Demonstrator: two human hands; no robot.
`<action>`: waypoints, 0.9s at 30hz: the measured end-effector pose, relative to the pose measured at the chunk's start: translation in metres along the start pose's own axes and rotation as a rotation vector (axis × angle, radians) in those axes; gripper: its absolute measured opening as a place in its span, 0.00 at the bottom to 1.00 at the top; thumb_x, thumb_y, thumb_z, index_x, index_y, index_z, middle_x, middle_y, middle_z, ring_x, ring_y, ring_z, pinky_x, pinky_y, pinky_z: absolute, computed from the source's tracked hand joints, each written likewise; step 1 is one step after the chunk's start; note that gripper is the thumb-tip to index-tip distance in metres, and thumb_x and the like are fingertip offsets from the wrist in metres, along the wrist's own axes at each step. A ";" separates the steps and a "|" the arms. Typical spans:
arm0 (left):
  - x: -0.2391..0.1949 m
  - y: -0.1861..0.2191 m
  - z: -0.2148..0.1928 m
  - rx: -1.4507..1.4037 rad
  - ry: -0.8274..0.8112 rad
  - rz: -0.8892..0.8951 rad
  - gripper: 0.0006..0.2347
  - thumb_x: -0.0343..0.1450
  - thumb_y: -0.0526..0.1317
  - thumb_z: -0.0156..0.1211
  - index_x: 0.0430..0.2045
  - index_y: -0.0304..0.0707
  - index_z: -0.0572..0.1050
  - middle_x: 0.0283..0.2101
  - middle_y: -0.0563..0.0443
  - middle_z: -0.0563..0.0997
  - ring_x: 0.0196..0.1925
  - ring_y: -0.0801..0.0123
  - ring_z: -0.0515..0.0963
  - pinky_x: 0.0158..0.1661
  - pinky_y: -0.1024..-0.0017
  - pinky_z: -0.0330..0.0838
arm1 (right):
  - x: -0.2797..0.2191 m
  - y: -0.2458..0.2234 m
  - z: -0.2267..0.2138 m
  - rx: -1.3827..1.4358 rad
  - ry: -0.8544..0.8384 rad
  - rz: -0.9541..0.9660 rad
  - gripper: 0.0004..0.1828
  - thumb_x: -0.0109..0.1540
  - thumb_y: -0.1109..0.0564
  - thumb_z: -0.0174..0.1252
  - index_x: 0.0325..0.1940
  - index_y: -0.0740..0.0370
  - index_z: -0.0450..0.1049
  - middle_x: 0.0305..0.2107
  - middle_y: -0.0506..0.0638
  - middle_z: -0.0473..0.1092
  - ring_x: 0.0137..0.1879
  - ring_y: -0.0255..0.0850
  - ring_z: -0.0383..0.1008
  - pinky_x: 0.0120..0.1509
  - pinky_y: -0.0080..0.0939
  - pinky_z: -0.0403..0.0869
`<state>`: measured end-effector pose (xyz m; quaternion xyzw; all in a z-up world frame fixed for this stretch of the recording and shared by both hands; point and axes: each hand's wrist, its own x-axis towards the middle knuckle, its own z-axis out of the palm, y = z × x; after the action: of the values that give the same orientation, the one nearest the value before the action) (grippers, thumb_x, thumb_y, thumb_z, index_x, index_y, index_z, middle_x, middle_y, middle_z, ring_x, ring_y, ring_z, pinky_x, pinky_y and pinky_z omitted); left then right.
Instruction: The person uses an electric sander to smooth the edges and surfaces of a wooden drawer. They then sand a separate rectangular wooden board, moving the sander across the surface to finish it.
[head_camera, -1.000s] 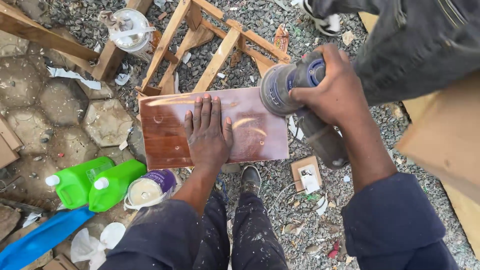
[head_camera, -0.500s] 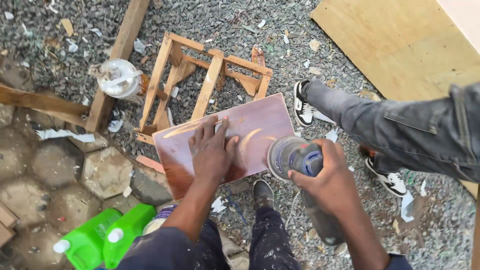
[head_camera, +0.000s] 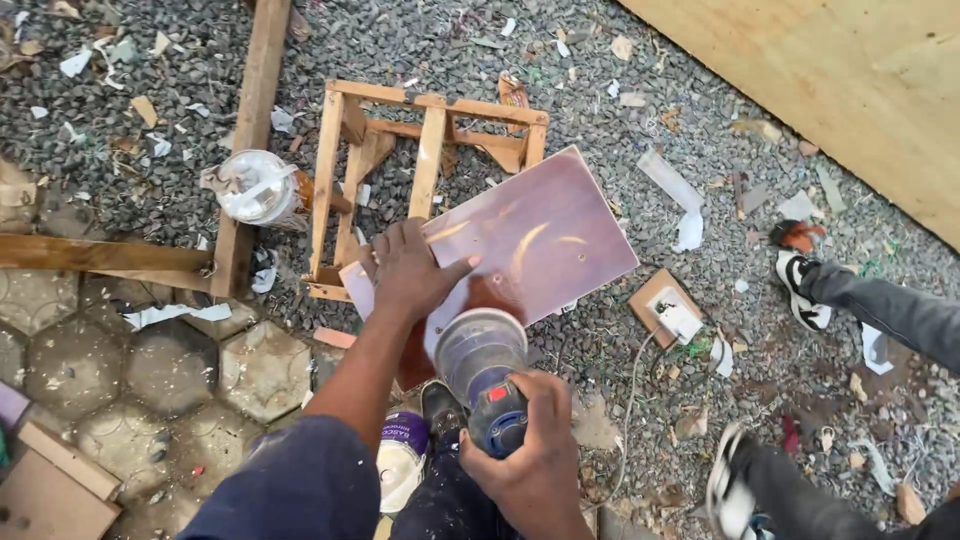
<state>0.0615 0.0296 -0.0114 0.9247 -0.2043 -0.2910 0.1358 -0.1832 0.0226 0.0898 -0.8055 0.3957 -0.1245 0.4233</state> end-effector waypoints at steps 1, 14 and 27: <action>0.000 0.000 -0.004 0.007 -0.015 0.003 0.39 0.60 0.74 0.57 0.55 0.44 0.62 0.57 0.41 0.65 0.66 0.47 0.60 0.67 0.45 0.41 | 0.006 0.003 -0.005 0.000 0.001 0.017 0.40 0.42 0.49 0.73 0.56 0.55 0.67 0.53 0.54 0.64 0.57 0.50 0.73 0.58 0.51 0.76; 0.005 -0.010 -0.001 0.056 -0.041 0.124 0.51 0.56 0.76 0.62 0.67 0.41 0.55 0.57 0.41 0.61 0.64 0.46 0.58 0.65 0.47 0.40 | 0.128 0.045 -0.130 -0.009 0.199 0.328 0.32 0.51 0.54 0.67 0.55 0.54 0.62 0.44 0.51 0.64 0.42 0.41 0.66 0.41 0.41 0.69; 0.013 -0.004 -0.006 0.023 -0.154 0.013 0.31 0.71 0.61 0.46 0.66 0.45 0.56 0.68 0.43 0.59 0.71 0.48 0.52 0.67 0.45 0.39 | 0.020 -0.014 -0.028 -0.006 -0.183 0.191 0.38 0.45 0.45 0.73 0.55 0.51 0.64 0.50 0.53 0.63 0.49 0.45 0.74 0.43 0.49 0.83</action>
<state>0.0760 0.0281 -0.0144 0.8997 -0.2234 -0.3582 0.1112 -0.1780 -0.0041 0.1154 -0.7735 0.4305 -0.0083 0.4651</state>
